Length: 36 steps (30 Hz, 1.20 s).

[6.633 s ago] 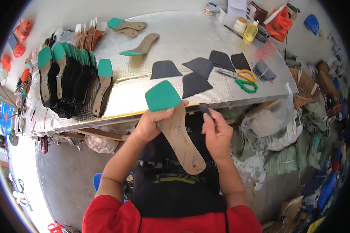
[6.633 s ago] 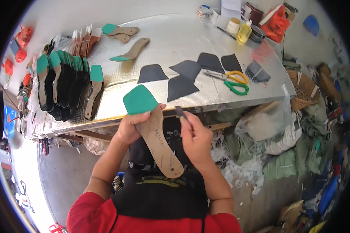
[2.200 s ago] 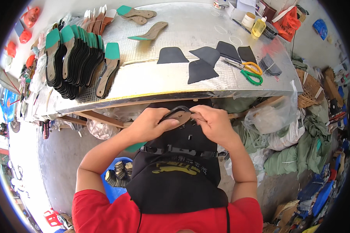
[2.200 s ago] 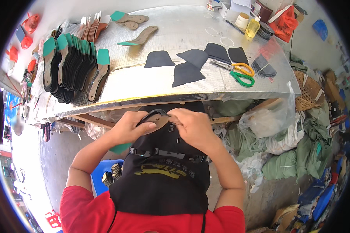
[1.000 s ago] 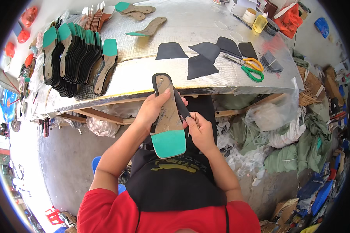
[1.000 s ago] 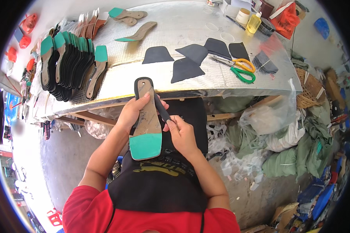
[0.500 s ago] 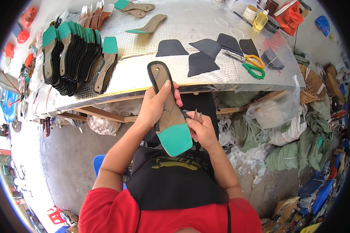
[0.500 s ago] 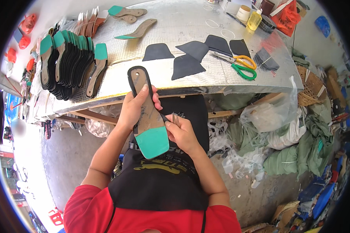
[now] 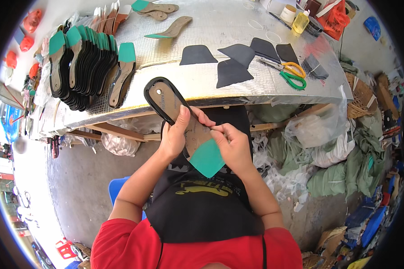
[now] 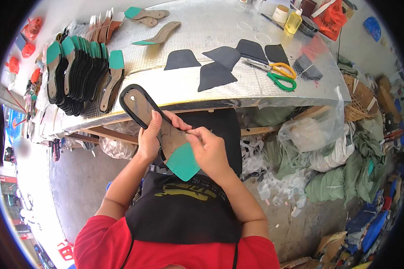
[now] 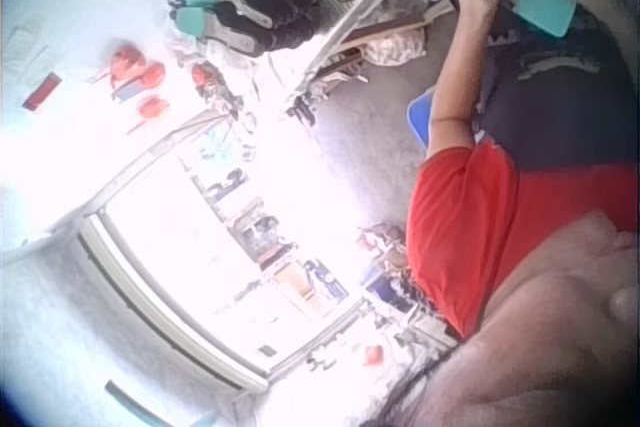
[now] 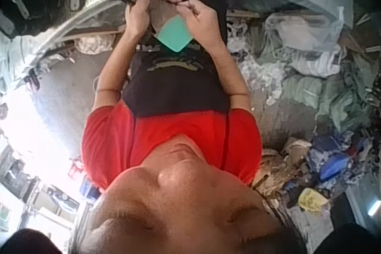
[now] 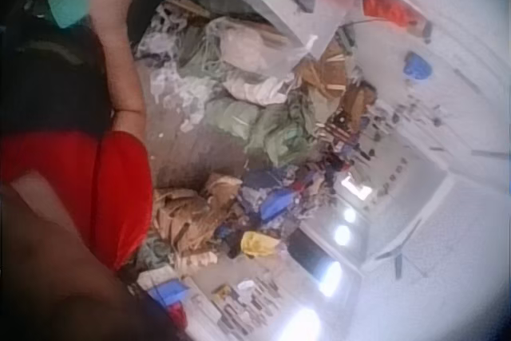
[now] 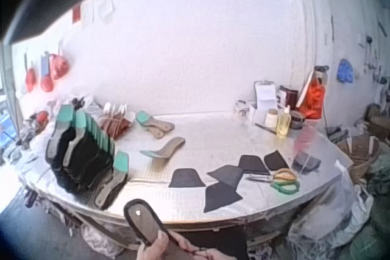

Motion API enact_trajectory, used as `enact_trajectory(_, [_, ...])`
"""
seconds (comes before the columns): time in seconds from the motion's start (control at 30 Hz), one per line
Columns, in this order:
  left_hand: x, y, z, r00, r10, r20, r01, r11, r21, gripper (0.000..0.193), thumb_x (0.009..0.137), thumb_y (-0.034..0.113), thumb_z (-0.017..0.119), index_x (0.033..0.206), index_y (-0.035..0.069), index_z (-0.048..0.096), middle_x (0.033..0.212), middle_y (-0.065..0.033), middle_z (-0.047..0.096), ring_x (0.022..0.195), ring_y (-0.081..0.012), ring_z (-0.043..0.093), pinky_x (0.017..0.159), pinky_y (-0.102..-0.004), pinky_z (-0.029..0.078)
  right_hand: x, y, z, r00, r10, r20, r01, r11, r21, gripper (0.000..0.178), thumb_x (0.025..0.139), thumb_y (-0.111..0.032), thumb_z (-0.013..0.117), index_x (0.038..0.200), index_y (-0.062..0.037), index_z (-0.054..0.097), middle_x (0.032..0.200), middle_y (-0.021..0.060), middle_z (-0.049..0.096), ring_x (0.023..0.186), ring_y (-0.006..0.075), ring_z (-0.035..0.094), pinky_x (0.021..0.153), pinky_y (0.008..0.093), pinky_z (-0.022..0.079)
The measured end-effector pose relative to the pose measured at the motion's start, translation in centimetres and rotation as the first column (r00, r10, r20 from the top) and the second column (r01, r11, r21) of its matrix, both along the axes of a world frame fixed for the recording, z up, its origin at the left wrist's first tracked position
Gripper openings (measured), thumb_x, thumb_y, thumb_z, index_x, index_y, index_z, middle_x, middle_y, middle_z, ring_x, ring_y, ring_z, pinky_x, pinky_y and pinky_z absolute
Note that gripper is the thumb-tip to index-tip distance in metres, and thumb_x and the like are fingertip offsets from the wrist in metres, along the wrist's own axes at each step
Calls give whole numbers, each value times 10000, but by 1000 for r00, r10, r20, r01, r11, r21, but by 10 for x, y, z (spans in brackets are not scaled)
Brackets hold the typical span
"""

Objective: Manually applying black edge trim or reinforcement tape to the perimeter of shoe insoles or midsole components using scissors.

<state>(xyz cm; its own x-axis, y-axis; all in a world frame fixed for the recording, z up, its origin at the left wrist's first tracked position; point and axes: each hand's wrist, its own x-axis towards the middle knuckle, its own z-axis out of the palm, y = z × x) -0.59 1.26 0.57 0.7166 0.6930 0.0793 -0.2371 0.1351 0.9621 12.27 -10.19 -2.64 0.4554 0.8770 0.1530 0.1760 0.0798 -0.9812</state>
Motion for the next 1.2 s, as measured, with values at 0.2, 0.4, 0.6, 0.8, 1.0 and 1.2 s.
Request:
enact_trajectory(0.2, [0,0,8,998,67,15,-56,920,-389,560,1028,503,290,811,30,498,793,-152,583,847,-308,632,808,-428,530,14,2,11,929,83,-361,-162,967,-195,223,948,-177,623,827,9,614,630,-14,599,606,42,495,517,222,376])
enact_trajectory(0.4, [-2,7,12,980,113,164,-3,831,-557,556,1025,520,279,813,47,481,795,-134,572,845,-304,585,836,-423,491,7,2,-4,938,140,-316,-129,990,56,302,1011,-294,514,1129,-23,577,766,-8,538,550,30,413,480,179,317])
enact_trajectory(0.6, [-4,6,1,943,182,278,43,763,-645,532,1006,528,338,810,57,489,814,-133,568,902,-314,555,917,-428,442,-15,-7,-7,631,153,-761,-162,985,63,377,1039,-342,424,1208,-19,520,844,-10,550,562,28,403,478,187,280])
enact_trajectory(0.8, [2,-9,-2,943,168,286,37,802,-596,477,988,510,423,802,74,483,801,-121,559,922,-281,519,909,-392,429,-28,5,-9,518,155,-841,-78,988,134,260,1004,-286,540,1080,-38,556,860,11,588,649,50,527,543,200,410])
enact_trajectory(1.0, [2,-14,-2,951,194,239,-4,784,-620,474,1002,489,399,811,65,489,807,-125,554,931,-266,515,911,-384,426,-23,8,-14,483,187,-855,-71,982,175,262,994,-286,564,1073,-37,556,891,10,615,754,52,574,665,210,473])
enact_trajectory(1.2, [-2,-11,-4,967,169,191,-19,794,-607,535,1028,509,291,825,59,495,833,-112,575,791,-207,544,758,-339,488,-8,2,-31,627,265,-732,-163,964,209,260,992,-297,568,1011,-39,548,849,-4,572,630,35,492,547,180,400])
